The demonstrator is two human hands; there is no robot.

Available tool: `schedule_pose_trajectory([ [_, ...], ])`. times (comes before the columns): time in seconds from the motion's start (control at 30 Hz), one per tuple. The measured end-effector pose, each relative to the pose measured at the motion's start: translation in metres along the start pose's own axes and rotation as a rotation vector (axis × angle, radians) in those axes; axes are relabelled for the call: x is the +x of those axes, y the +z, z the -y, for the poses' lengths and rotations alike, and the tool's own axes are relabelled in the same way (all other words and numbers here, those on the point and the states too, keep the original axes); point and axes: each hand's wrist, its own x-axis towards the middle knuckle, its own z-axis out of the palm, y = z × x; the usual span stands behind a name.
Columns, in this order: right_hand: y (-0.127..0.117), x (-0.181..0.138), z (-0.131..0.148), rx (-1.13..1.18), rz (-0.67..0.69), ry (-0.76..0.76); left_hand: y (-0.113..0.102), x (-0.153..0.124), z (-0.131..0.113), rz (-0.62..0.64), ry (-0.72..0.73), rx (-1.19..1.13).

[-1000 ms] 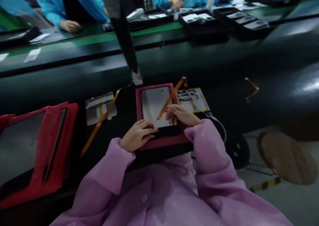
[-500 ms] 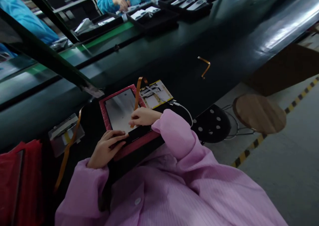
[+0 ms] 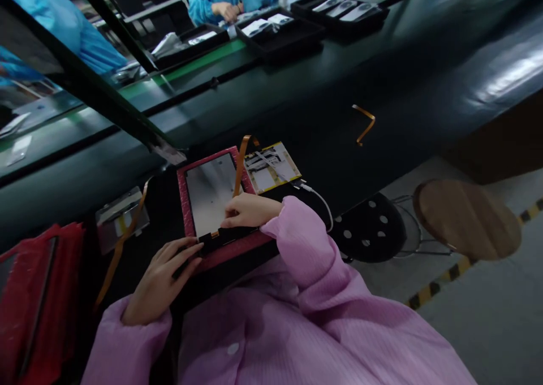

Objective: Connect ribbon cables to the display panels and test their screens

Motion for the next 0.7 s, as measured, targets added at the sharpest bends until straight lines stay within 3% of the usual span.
schedule_pose_trajectory([
  [0.1, 0.011, -0.012, 0.007, -0.052, -0.092, 0.060, 0.004, -0.031, -0.011, -0.114, -0.132, 0.067],
  [0.23, 0.049, -0.038, 0.008, -0.276, -0.491, 0.293, 0.022, -0.061, -0.038, -0.227, -0.399, 0.136],
  [0.33, 0.079, -0.050, -0.003, -0.418, -0.701, 0.256, 0.037, -0.063, -0.057, -0.218, -0.515, 0.106],
  [0.47, 0.098, -0.046, -0.010, -0.546, -0.738, 0.174, 0.041, -0.046, -0.072, -0.208, -0.620, -0.033],
  [0.7, 0.099, -0.044, -0.017, -0.594, -0.711, 0.081, 0.030, -0.018, -0.089, -0.250, -0.816, -0.498],
])
